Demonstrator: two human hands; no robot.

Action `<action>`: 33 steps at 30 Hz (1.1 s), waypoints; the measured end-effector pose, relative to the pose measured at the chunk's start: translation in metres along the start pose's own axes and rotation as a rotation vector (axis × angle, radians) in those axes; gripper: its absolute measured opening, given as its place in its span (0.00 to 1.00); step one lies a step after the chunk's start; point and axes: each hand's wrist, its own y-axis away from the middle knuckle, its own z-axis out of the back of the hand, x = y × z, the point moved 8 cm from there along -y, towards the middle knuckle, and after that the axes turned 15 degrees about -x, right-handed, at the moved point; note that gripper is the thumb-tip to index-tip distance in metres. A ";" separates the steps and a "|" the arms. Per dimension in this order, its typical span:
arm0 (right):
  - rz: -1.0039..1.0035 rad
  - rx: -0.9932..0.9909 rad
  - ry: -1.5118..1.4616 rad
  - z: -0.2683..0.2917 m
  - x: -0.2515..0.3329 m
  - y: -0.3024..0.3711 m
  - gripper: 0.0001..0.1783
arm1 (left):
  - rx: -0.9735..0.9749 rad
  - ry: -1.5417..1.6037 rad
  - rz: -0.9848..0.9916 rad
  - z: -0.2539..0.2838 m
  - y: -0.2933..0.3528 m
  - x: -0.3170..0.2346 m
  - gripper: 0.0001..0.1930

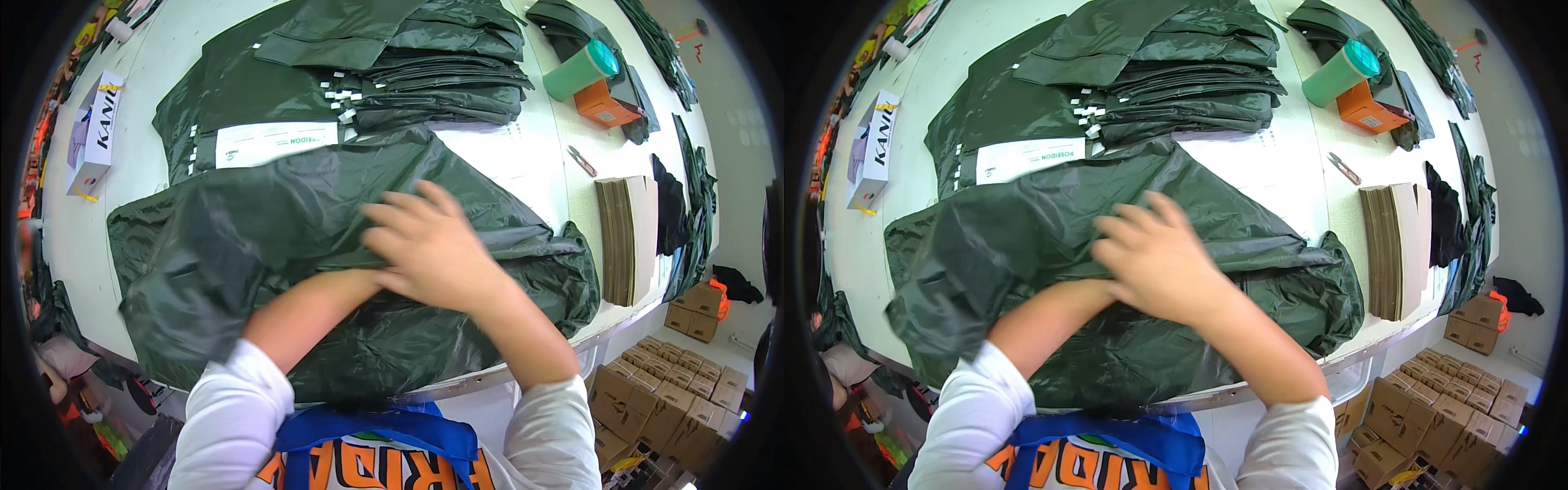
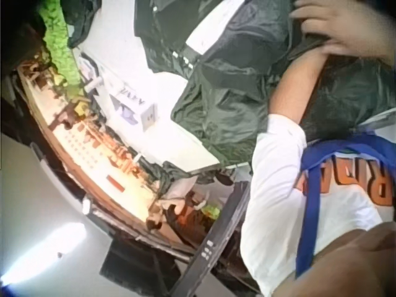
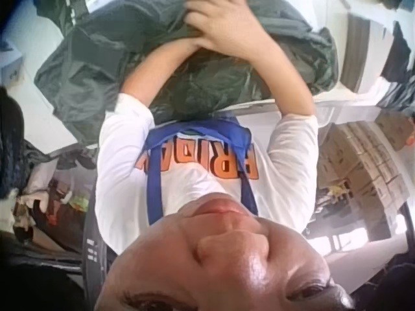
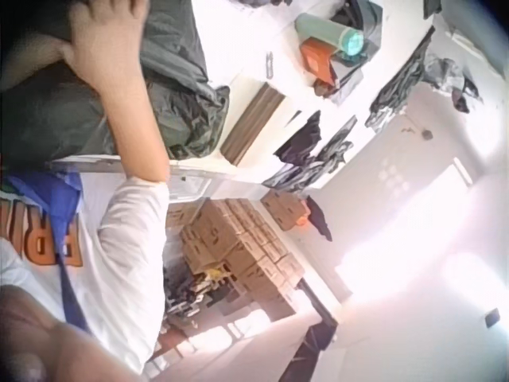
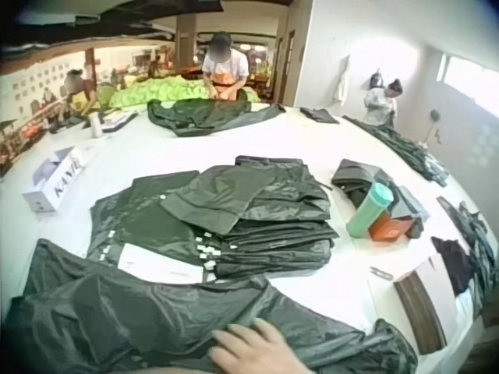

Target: The person folds a large green tarp on a white table. They smooth the fabric, fold it in half multiple times, and then roll it into a compact bundle. The person places the folded tarp into a dark green storage bag and sets it aside.

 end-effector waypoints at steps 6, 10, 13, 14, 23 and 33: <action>-0.477 -0.013 0.365 0.087 -0.117 0.141 0.29 | 0.325 0.820 0.085 0.094 0.063 -0.016 0.22; -0.474 -0.178 0.383 0.107 -0.153 0.181 0.18 | -0.380 0.113 0.210 0.124 -0.022 0.054 0.20; -0.455 -0.191 0.361 0.096 -0.172 0.185 0.12 | -0.259 -0.245 0.165 0.066 -0.048 0.077 0.16; -0.314 -0.266 0.401 0.099 -0.162 0.179 0.08 | -0.102 -0.278 0.209 0.046 -0.055 0.088 0.15; -0.628 0.167 0.164 0.051 -0.150 0.166 0.07 | -0.373 -0.255 -0.047 0.093 -0.067 0.099 0.16; -0.495 0.207 0.614 -0.023 -0.117 0.119 0.33 | -0.804 -0.158 1.046 0.255 0.272 0.209 0.27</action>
